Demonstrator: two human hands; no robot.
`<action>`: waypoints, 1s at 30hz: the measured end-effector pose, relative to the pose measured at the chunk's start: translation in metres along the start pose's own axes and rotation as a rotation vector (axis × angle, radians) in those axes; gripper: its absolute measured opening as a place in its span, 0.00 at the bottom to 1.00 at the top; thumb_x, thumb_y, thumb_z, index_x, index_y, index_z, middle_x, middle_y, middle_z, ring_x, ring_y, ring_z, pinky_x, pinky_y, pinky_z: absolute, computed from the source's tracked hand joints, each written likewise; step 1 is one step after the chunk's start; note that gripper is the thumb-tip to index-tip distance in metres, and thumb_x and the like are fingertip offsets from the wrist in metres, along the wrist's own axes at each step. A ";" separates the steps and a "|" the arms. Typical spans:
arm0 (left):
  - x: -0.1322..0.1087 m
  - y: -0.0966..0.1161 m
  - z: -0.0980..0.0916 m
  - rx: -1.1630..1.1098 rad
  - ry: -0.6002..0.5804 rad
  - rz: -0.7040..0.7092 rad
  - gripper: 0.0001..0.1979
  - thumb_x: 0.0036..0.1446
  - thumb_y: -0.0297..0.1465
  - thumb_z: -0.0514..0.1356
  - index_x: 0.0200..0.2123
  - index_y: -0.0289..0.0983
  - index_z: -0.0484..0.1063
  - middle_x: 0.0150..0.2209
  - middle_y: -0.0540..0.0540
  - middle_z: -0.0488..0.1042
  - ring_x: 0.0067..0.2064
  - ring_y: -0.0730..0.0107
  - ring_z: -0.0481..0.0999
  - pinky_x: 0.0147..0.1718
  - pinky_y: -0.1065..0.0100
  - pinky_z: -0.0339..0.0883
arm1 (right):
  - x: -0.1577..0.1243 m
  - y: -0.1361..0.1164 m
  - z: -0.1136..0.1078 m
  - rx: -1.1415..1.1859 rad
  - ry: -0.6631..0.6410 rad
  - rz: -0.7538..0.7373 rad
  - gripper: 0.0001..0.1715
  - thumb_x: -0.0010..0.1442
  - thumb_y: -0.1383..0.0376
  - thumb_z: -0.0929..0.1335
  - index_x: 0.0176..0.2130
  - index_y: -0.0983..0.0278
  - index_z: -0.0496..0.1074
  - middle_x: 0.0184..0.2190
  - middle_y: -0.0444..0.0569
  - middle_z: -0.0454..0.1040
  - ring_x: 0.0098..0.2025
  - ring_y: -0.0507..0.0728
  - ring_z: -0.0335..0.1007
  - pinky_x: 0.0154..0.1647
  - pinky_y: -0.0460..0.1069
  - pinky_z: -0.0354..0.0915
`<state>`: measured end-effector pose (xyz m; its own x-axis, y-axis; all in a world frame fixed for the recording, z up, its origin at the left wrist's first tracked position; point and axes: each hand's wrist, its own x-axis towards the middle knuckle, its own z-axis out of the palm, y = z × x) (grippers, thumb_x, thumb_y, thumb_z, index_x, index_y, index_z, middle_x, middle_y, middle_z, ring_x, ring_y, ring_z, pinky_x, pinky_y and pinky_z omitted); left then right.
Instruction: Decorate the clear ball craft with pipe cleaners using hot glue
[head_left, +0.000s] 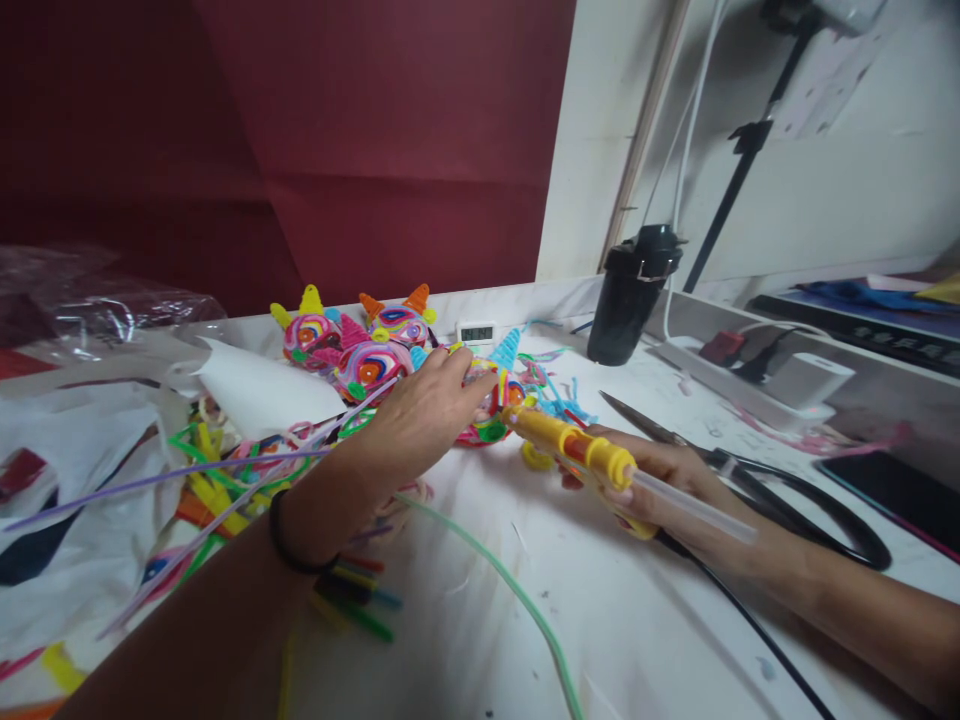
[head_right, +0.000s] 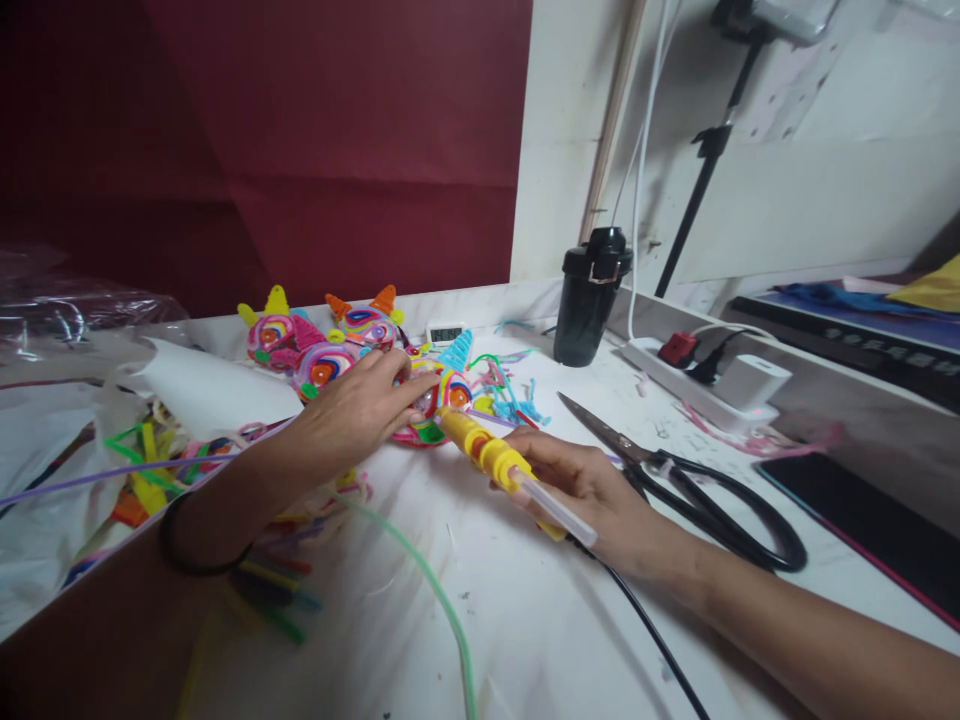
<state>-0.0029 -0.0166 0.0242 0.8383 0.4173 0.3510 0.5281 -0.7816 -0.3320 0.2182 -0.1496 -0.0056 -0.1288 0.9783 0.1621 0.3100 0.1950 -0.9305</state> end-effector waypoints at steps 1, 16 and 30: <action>0.000 0.000 0.000 0.000 0.004 0.004 0.17 0.67 0.34 0.51 0.56 0.39 0.65 0.44 0.42 0.64 0.46 0.59 0.65 0.43 0.63 0.62 | 0.000 0.000 0.000 0.023 -0.009 0.002 0.29 0.52 0.41 0.69 0.36 0.64 0.75 0.33 0.50 0.72 0.26 0.52 0.61 0.22 0.45 0.56; 0.000 -0.003 0.003 -0.036 -0.029 0.010 0.17 0.67 0.34 0.51 0.57 0.39 0.63 0.46 0.42 0.63 0.46 0.61 0.64 0.43 0.63 0.63 | 0.002 0.007 -0.003 0.008 -0.086 -0.079 0.28 0.55 0.41 0.68 0.36 0.62 0.77 0.35 0.51 0.71 0.37 0.58 0.67 0.34 0.50 0.65; 0.000 -0.001 0.000 -0.003 -0.043 0.002 0.19 0.66 0.27 0.49 0.58 0.39 0.63 0.46 0.41 0.64 0.47 0.57 0.64 0.43 0.61 0.62 | 0.003 0.011 -0.005 0.003 -0.083 -0.120 0.28 0.54 0.41 0.69 0.38 0.62 0.77 0.36 0.51 0.73 0.38 0.59 0.68 0.39 0.52 0.65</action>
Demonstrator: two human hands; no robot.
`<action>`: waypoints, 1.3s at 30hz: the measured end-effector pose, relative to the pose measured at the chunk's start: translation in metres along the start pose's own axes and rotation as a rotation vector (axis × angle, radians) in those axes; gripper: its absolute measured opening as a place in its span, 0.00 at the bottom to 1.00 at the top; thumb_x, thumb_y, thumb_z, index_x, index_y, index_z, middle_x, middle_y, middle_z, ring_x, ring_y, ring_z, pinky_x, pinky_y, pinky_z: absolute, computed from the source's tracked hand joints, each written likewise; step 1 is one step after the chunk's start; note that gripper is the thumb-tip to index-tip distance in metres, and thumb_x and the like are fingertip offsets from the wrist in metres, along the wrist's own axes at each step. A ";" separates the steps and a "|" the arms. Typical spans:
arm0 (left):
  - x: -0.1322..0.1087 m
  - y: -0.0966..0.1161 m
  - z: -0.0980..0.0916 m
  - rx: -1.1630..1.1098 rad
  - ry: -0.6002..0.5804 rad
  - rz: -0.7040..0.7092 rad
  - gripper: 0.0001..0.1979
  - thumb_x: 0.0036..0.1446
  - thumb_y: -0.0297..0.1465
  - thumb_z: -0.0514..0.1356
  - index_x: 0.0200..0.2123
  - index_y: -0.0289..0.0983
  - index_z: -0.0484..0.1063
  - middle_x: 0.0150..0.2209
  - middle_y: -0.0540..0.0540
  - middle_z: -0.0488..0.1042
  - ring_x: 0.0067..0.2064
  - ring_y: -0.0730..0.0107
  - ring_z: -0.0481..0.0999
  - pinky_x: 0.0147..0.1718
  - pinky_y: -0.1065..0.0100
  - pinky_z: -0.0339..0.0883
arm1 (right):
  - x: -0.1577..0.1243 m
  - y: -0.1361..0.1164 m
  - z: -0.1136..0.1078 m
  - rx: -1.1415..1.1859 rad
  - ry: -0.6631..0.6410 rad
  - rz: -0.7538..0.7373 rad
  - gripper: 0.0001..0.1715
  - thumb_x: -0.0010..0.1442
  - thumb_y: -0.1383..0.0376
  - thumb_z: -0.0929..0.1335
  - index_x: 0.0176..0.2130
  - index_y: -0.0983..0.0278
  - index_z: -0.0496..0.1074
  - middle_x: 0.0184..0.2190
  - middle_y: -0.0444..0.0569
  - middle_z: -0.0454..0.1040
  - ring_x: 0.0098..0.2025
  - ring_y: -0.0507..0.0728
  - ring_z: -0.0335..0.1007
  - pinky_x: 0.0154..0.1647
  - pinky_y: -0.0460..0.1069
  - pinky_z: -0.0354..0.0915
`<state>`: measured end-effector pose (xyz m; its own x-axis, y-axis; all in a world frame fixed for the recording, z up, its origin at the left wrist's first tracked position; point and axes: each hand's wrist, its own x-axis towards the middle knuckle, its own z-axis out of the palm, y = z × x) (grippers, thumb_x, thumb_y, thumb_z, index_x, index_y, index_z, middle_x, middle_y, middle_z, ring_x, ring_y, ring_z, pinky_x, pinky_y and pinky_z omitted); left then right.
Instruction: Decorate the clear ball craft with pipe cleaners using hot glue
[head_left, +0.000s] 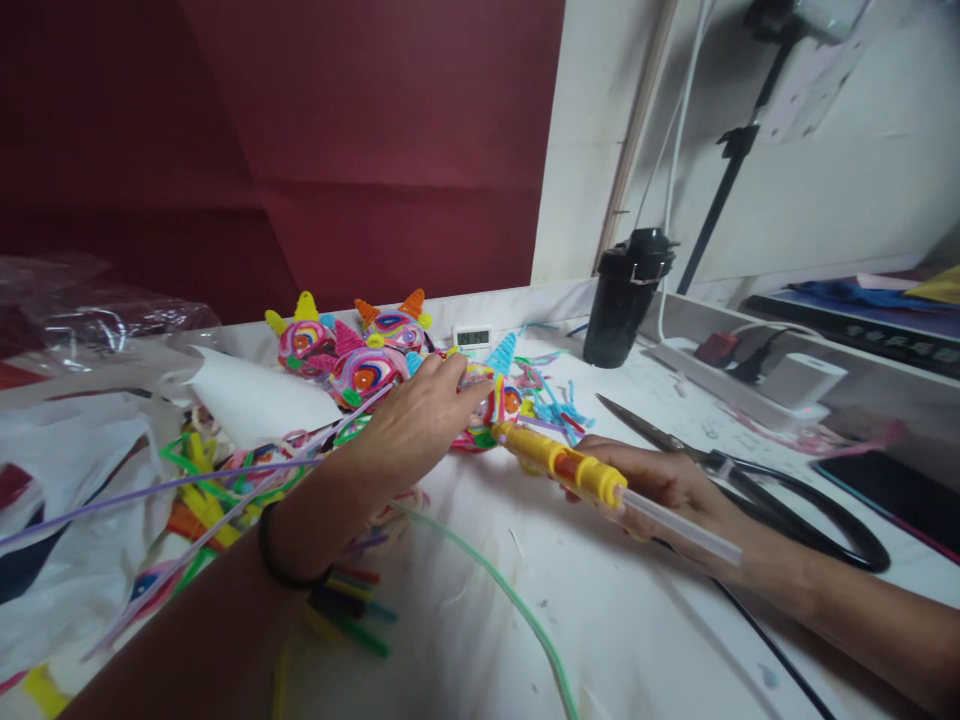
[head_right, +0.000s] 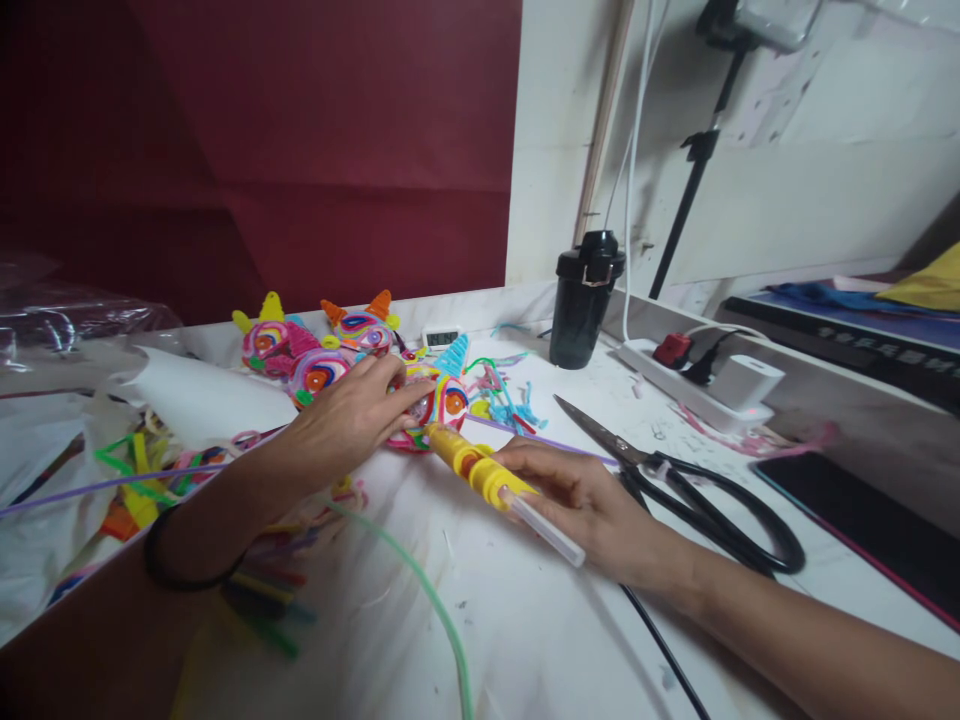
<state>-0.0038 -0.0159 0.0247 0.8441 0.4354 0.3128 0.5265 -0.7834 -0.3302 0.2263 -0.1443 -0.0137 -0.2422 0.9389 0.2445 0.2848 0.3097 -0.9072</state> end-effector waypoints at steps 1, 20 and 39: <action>0.000 0.000 0.001 -0.004 0.005 0.003 0.18 0.66 0.28 0.49 0.58 0.39 0.64 0.46 0.41 0.64 0.46 0.57 0.64 0.42 0.61 0.62 | 0.000 0.001 0.000 0.000 0.004 0.003 0.28 0.54 0.41 0.69 0.38 0.62 0.77 0.36 0.51 0.73 0.39 0.59 0.68 0.39 0.52 0.65; 0.001 -0.001 0.001 0.000 0.004 0.000 0.17 0.66 0.29 0.49 0.56 0.39 0.64 0.45 0.42 0.64 0.46 0.60 0.64 0.43 0.62 0.63 | -0.001 0.005 -0.003 0.001 0.060 -0.010 0.21 0.59 0.47 0.67 0.38 0.61 0.76 0.35 0.49 0.74 0.41 0.60 0.70 0.45 0.55 0.66; 0.000 0.001 -0.001 -0.002 0.033 0.001 0.17 0.64 0.29 0.54 0.56 0.39 0.65 0.45 0.42 0.64 0.47 0.58 0.64 0.43 0.62 0.62 | -0.002 0.020 -0.004 -0.004 0.015 -0.107 0.19 0.61 0.55 0.69 0.50 0.60 0.72 0.47 0.54 0.71 0.49 0.61 0.69 0.51 0.55 0.65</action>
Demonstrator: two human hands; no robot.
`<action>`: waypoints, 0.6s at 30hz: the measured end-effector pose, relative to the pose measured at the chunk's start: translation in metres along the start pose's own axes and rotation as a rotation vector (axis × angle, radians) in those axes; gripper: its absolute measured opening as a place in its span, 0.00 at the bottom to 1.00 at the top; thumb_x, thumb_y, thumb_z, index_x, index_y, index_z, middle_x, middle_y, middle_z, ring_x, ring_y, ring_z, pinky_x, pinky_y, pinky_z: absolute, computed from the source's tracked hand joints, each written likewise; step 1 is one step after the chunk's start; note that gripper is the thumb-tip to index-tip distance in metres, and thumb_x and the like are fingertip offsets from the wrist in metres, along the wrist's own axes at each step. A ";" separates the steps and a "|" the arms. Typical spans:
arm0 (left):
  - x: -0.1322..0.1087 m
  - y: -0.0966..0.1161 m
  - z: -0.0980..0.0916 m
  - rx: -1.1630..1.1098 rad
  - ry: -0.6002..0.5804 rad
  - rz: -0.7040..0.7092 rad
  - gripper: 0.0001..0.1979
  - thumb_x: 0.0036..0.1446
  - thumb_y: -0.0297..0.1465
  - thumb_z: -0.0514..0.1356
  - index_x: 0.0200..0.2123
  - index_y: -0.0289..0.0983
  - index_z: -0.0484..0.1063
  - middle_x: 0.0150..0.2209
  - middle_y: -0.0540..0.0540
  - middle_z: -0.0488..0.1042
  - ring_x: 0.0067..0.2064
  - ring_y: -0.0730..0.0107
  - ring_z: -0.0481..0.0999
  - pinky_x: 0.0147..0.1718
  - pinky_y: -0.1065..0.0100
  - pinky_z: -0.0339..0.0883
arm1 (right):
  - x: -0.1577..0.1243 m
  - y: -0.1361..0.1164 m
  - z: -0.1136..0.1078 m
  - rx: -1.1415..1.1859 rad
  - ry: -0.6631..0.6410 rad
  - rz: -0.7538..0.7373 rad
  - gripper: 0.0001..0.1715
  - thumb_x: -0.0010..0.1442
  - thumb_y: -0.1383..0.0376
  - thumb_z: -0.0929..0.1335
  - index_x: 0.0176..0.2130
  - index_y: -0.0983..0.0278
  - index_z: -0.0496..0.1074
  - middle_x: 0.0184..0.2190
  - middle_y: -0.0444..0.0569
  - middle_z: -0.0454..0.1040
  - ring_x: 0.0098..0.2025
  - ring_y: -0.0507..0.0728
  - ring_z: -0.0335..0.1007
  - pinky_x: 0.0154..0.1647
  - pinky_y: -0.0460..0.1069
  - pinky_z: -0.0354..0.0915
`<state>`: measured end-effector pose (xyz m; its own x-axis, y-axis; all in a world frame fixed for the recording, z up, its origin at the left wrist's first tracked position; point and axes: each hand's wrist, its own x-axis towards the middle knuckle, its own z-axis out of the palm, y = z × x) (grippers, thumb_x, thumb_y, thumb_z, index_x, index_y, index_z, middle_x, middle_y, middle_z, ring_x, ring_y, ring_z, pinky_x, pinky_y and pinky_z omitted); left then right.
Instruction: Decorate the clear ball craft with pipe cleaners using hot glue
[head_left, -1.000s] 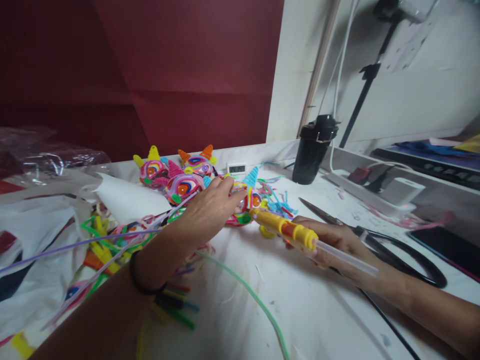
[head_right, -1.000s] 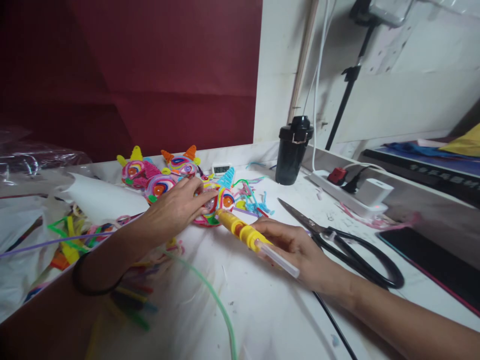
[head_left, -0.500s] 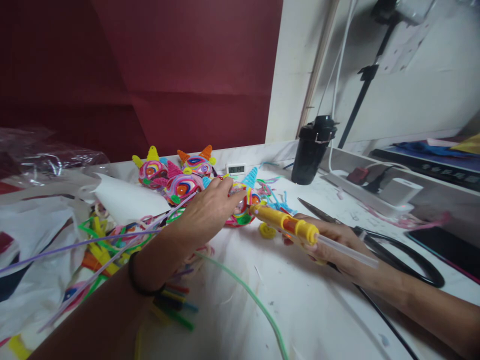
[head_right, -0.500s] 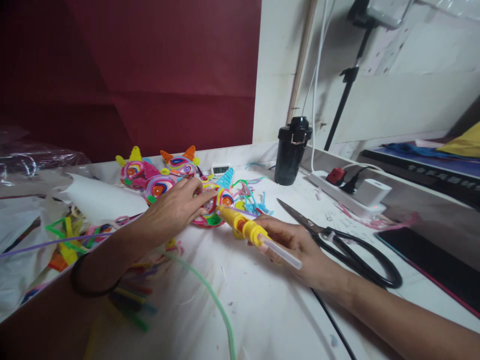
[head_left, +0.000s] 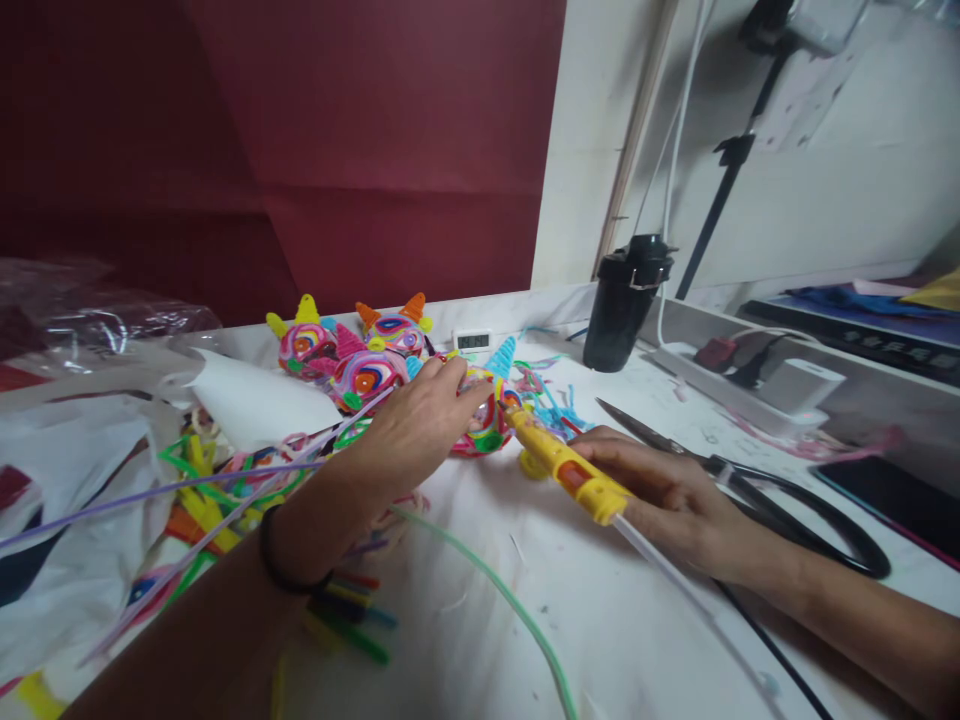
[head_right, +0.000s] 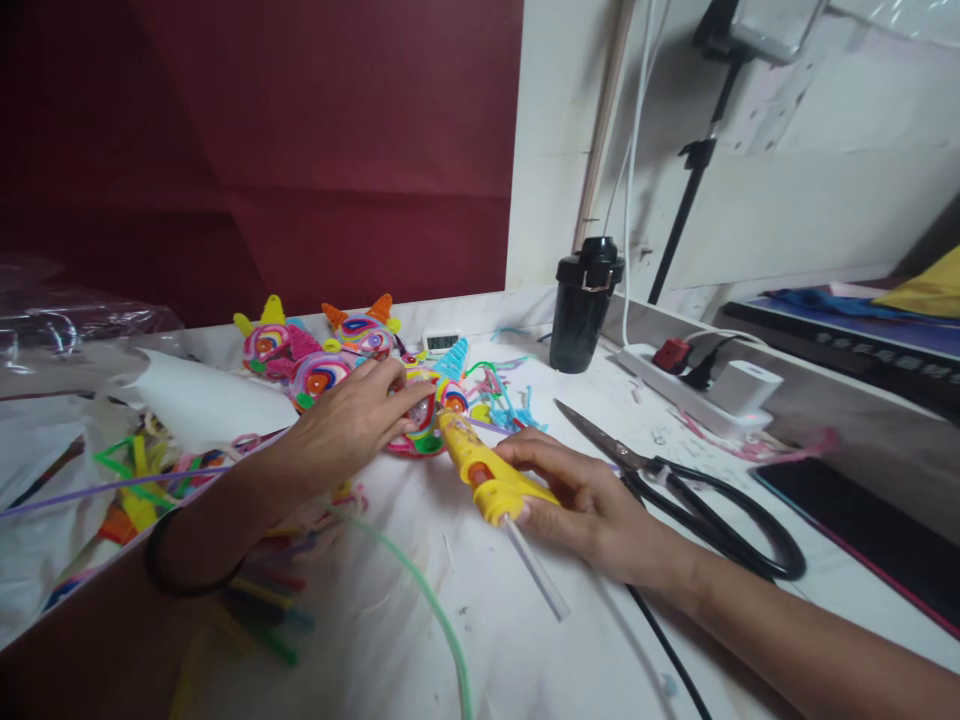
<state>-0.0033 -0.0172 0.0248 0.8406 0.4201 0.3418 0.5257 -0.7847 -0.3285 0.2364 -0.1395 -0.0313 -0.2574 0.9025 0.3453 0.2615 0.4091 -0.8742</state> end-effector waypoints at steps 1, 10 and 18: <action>0.000 0.000 0.000 0.001 0.001 0.001 0.17 0.64 0.29 0.54 0.56 0.39 0.65 0.45 0.42 0.64 0.47 0.58 0.64 0.43 0.62 0.63 | 0.000 0.001 0.000 0.002 0.008 -0.016 0.20 0.61 0.54 0.69 0.50 0.59 0.72 0.47 0.53 0.71 0.49 0.61 0.69 0.51 0.55 0.65; -0.001 0.002 -0.003 0.006 0.011 -0.006 0.15 0.66 0.28 0.50 0.54 0.39 0.66 0.43 0.42 0.64 0.46 0.59 0.64 0.42 0.63 0.64 | -0.003 0.000 -0.005 -0.295 0.058 -0.322 0.24 0.62 0.64 0.68 0.57 0.55 0.67 0.49 0.55 0.71 0.50 0.61 0.69 0.44 0.52 0.70; -0.002 0.004 -0.005 -0.014 0.017 -0.021 0.16 0.64 0.29 0.52 0.54 0.38 0.67 0.44 0.42 0.65 0.47 0.57 0.65 0.44 0.60 0.65 | -0.034 -0.024 -0.015 -0.585 -0.009 -0.326 0.31 0.58 0.64 0.71 0.60 0.52 0.65 0.50 0.53 0.74 0.52 0.65 0.72 0.45 0.53 0.74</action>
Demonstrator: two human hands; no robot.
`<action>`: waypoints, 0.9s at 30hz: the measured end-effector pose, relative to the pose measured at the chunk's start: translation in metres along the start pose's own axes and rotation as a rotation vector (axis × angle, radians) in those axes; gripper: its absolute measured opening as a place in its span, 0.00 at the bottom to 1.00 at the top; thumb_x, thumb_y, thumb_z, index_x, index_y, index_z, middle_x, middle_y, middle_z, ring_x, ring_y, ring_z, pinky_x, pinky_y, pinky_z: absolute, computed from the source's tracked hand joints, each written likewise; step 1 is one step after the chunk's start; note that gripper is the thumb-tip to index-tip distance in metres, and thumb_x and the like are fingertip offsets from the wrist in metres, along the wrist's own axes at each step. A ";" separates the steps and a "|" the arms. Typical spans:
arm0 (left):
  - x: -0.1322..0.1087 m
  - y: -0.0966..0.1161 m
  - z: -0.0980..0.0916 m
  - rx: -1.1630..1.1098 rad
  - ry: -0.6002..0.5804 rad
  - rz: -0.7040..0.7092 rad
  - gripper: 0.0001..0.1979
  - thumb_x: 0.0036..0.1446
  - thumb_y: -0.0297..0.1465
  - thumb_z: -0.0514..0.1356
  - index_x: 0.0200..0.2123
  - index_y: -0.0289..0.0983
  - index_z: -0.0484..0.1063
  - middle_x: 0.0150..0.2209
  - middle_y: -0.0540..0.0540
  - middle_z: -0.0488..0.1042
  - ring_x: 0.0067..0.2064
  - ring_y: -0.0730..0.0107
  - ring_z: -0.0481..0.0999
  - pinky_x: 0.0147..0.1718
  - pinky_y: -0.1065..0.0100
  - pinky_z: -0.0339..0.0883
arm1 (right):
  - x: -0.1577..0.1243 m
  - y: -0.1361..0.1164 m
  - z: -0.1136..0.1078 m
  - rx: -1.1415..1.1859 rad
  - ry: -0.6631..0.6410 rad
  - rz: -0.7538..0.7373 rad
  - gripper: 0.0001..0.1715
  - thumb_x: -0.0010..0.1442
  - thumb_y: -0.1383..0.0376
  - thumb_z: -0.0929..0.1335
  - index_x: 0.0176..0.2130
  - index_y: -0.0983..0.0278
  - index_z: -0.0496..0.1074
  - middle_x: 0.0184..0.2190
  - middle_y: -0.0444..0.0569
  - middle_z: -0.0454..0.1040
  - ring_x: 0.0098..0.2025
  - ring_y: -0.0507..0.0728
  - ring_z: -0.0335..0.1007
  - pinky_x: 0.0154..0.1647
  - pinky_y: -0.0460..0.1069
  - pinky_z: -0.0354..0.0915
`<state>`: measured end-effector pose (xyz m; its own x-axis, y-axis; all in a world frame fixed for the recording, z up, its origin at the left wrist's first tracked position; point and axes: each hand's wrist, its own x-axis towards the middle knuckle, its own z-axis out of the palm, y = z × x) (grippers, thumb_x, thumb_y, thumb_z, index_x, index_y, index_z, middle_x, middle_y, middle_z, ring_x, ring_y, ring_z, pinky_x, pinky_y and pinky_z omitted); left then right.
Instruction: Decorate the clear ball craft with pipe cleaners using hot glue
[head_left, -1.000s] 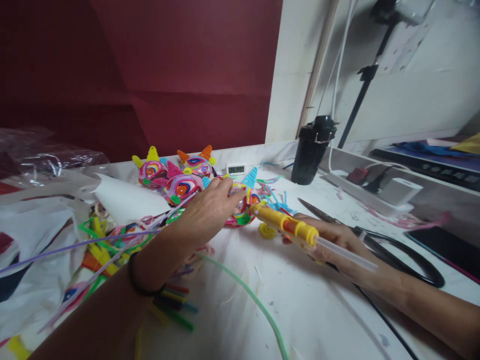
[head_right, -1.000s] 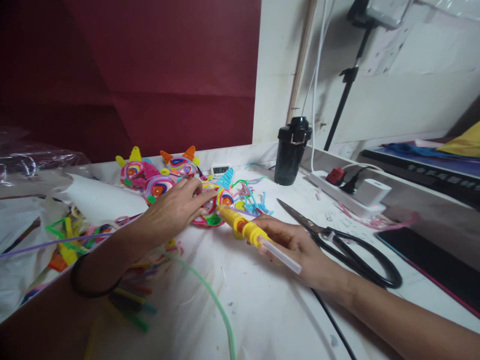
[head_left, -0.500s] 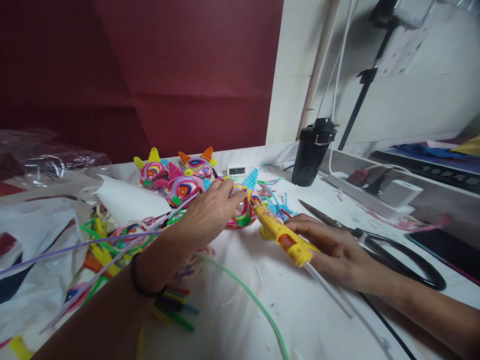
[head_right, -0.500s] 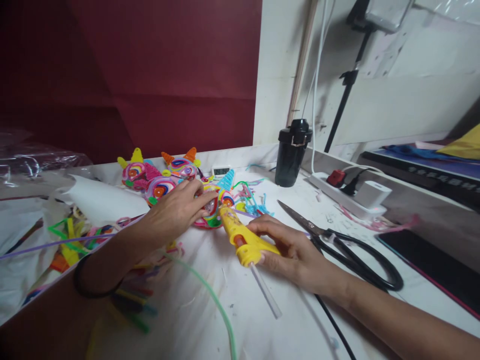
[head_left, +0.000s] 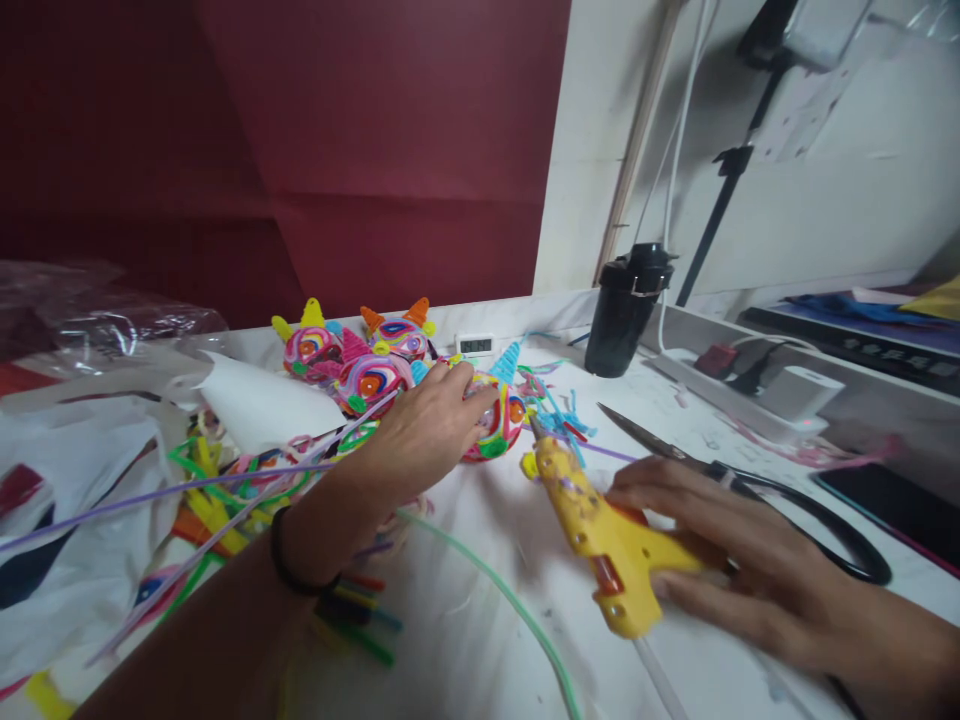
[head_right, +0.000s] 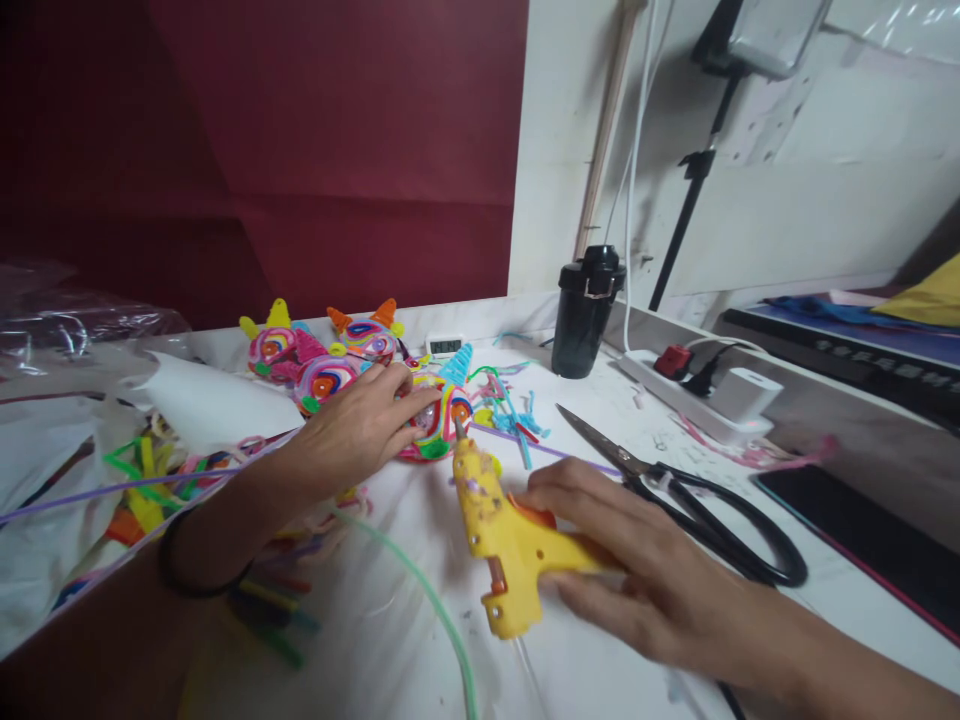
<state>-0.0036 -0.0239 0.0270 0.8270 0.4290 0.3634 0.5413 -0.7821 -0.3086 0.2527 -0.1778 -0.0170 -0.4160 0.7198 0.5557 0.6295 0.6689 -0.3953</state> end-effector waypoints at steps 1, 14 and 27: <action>0.000 0.001 0.000 -0.001 0.002 0.000 0.16 0.64 0.29 0.53 0.54 0.38 0.67 0.44 0.41 0.65 0.48 0.56 0.66 0.44 0.60 0.65 | -0.004 -0.003 -0.001 -0.012 -0.029 -0.004 0.31 0.58 0.63 0.71 0.60 0.51 0.65 0.50 0.53 0.74 0.51 0.65 0.73 0.45 0.53 0.75; 0.002 0.008 -0.003 -0.057 0.024 -0.053 0.17 0.62 0.31 0.55 0.53 0.37 0.70 0.44 0.40 0.67 0.48 0.56 0.67 0.47 0.57 0.66 | 0.011 -0.018 0.004 -0.105 -0.339 -0.059 0.15 0.60 0.64 0.68 0.48 0.60 0.74 0.47 0.56 0.75 0.50 0.63 0.72 0.48 0.54 0.72; 0.001 0.007 -0.001 -0.051 0.057 -0.055 0.16 0.61 0.30 0.55 0.52 0.38 0.70 0.42 0.42 0.67 0.47 0.58 0.67 0.46 0.59 0.66 | 0.077 0.018 0.041 -0.566 -0.068 -0.220 0.23 0.64 0.71 0.59 0.57 0.72 0.65 0.47 0.63 0.70 0.43 0.65 0.63 0.40 0.60 0.63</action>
<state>0.0005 -0.0291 0.0260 0.7858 0.4464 0.4281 0.5756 -0.7811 -0.2420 0.2056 -0.1029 -0.0114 -0.6053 0.5985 0.5247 0.7672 0.6144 0.1842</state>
